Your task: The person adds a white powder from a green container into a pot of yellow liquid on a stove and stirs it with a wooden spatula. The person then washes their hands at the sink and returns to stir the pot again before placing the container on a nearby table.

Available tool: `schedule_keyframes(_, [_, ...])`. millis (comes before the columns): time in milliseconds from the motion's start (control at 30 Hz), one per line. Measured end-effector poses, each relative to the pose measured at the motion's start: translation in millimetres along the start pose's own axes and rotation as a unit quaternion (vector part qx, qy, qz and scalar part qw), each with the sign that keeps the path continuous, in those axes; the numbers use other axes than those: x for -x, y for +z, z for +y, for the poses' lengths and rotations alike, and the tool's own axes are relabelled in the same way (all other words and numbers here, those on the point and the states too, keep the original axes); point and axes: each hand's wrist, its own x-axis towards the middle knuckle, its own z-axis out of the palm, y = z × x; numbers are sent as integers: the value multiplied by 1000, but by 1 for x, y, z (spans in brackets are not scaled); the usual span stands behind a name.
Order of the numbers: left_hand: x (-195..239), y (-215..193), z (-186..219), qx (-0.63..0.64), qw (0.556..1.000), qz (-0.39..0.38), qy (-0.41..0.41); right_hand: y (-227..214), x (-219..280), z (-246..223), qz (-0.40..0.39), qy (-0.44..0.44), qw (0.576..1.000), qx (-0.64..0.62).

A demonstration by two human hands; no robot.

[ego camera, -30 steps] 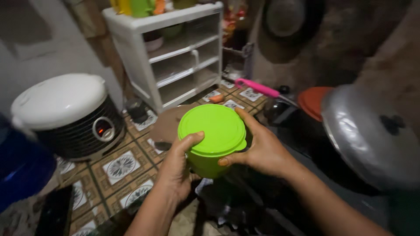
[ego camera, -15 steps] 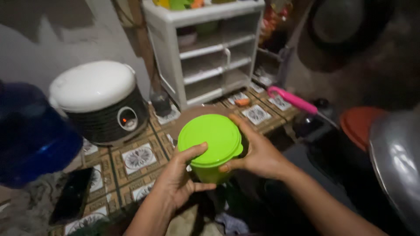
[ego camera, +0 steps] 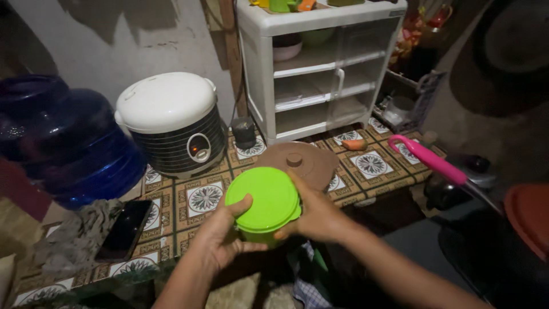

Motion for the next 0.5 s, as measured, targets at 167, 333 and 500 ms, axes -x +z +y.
schedule_keyframes(167, [-29, -16, -9, 43, 999, 28, 7, 24, -35, 20, 21, -103, 989, 102])
schedule_keyframes(333, [-65, -34, -10, 58, 996, 68, 10, 41, -65, 27, -19, -82, 993, 82])
schedule_keyframes(500, [-96, -52, -12, 47, 993, 113, 5, 60, -89, 36, -53, -62, 994, 75])
